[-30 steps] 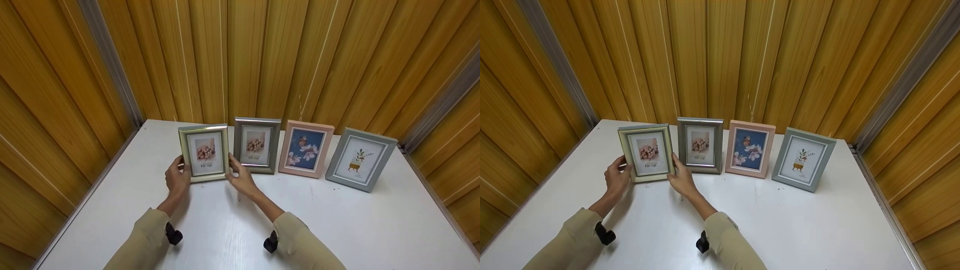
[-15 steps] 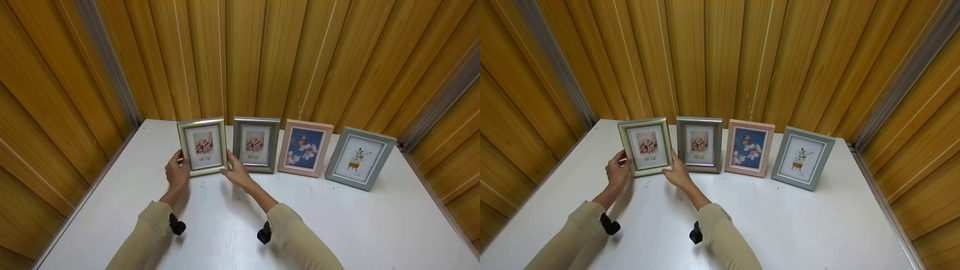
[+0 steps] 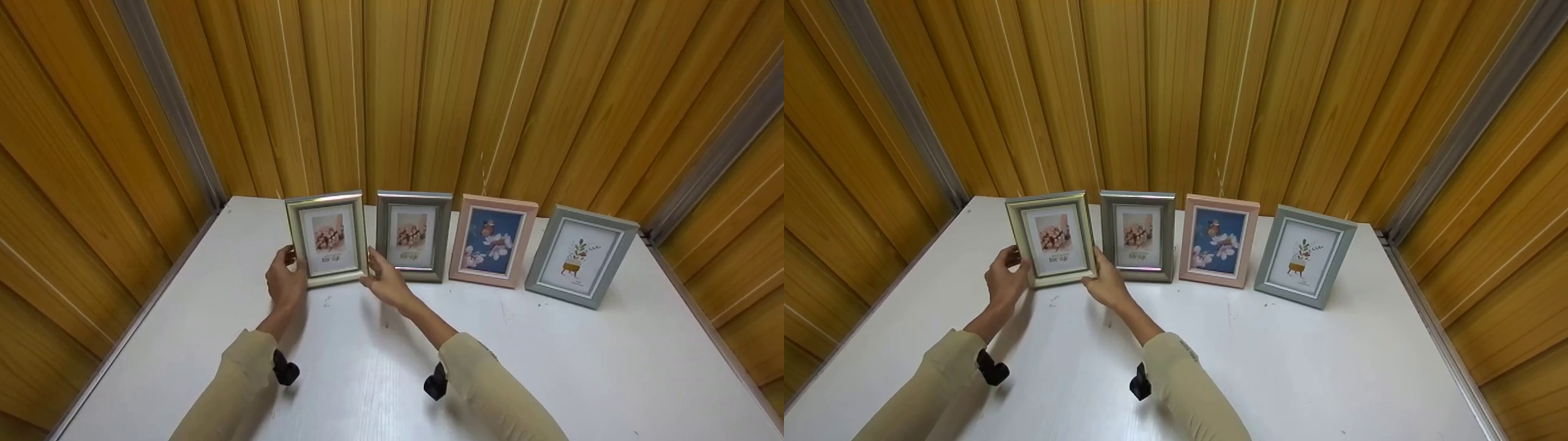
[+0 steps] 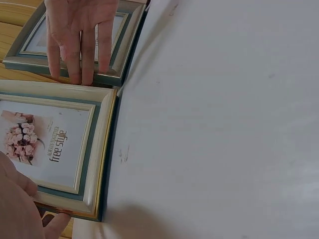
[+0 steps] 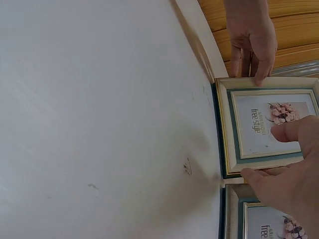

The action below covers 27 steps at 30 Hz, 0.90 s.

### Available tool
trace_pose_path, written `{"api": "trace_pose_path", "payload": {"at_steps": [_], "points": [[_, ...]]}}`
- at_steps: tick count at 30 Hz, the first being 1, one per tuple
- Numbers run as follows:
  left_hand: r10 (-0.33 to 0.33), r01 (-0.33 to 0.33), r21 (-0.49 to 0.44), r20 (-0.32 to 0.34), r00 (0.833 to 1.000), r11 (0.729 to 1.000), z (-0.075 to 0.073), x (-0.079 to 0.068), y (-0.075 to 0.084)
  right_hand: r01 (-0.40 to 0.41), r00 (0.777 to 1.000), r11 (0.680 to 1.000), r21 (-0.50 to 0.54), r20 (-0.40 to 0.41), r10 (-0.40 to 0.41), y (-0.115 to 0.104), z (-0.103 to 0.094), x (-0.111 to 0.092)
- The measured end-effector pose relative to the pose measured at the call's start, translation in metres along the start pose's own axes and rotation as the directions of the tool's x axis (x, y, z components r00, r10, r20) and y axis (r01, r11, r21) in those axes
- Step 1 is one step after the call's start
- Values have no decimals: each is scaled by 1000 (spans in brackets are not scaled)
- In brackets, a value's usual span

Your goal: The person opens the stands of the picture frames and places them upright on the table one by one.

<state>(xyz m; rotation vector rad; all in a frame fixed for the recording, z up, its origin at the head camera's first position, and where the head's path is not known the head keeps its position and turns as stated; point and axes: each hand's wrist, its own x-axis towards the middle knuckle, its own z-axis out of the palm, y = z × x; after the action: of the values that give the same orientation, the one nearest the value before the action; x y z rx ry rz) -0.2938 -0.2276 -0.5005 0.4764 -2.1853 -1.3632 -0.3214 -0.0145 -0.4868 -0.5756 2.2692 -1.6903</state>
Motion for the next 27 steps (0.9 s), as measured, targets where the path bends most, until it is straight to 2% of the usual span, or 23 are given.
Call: {"api": "trace_pose_path", "payload": {"at_steps": [3, 5, 7, 8, 10, 11, 12, 14, 15, 16, 17, 18, 20, 22, 24, 27], "points": [[59, -59, 4, -63, 996, 998, 4, -3, 2, 25, 1000, 998, -60, 1, -25, 1, -7, -4], [119, -118, 14, -112, 987, 993, 8, -5, 4, 58, 998, 993, -100, 10, -57, 2, -13, -8], [202, -201, 22, -150, 968, 979, 12, -9, 7, 95, 995, 986, -133, 25, -93, 4, -21, -12], [260, -258, 35, -160, 952, 966, 14, -11, 9, 125, 992, 979, -160, 34, -121, 6, -25, -14], [401, -393, 83, -149, 904, 916, 20, -15, 13, 187, 982, 953, -237, 65, -176, 9, -33, -19], [478, -466, 110, -128, 869, 878, 23, -16, 16, 222, 975, 931, -289, 79, -208, 10, -37, -22], [552, -538, 140, -95, 828, 831, 25, -18, 19, 259, 966, 902, -346, 92, -242, 12, -42, -25], [675, -661, 206, -1, 737, 722, 30, -21, 26, 326, 944, 824, -464, 112, -310, 13, -50, -30], [719, -708, 232, 51, 694, 667, 33, -22, 29, 344, 936, 785, -515, 116, -334, 13, -55, -32], [746, -744, 253, 110, 657, 618, 35, -23, 33, 355, 928, 747, -562, 111, -357, 12, -60, -34], [763, -773, 274, 169, 624, 572, 38, -24, 36, 357, 922, 716, -600, 102, -373, 12, -65, -36], [765, -792, 297, 230, 602, 534, 41, -24, 39, 356, 917, 688, -633, 95, -387, 11, -70, -38], [741, -813, 327, 342, 577, 482, 46, -26, 43, 346, 911, 640, -686, 82, -404, 10, -82, -40], [703, -825, 334, 432, 565, 457, 51, -27, 45, 322, 913, 603, -730, 70, -402, 10, -92, -43], [664, -832, 333, 502, 554, 443, 55, -29, 45, 295, 918, 570, -767, 62, -392, 11, -103, -46], [626, -847, 317, 572, 530, 426, 59, -31, 43, 241, 936, 553, -798, 39, -350, 13, -117, -52]]}}
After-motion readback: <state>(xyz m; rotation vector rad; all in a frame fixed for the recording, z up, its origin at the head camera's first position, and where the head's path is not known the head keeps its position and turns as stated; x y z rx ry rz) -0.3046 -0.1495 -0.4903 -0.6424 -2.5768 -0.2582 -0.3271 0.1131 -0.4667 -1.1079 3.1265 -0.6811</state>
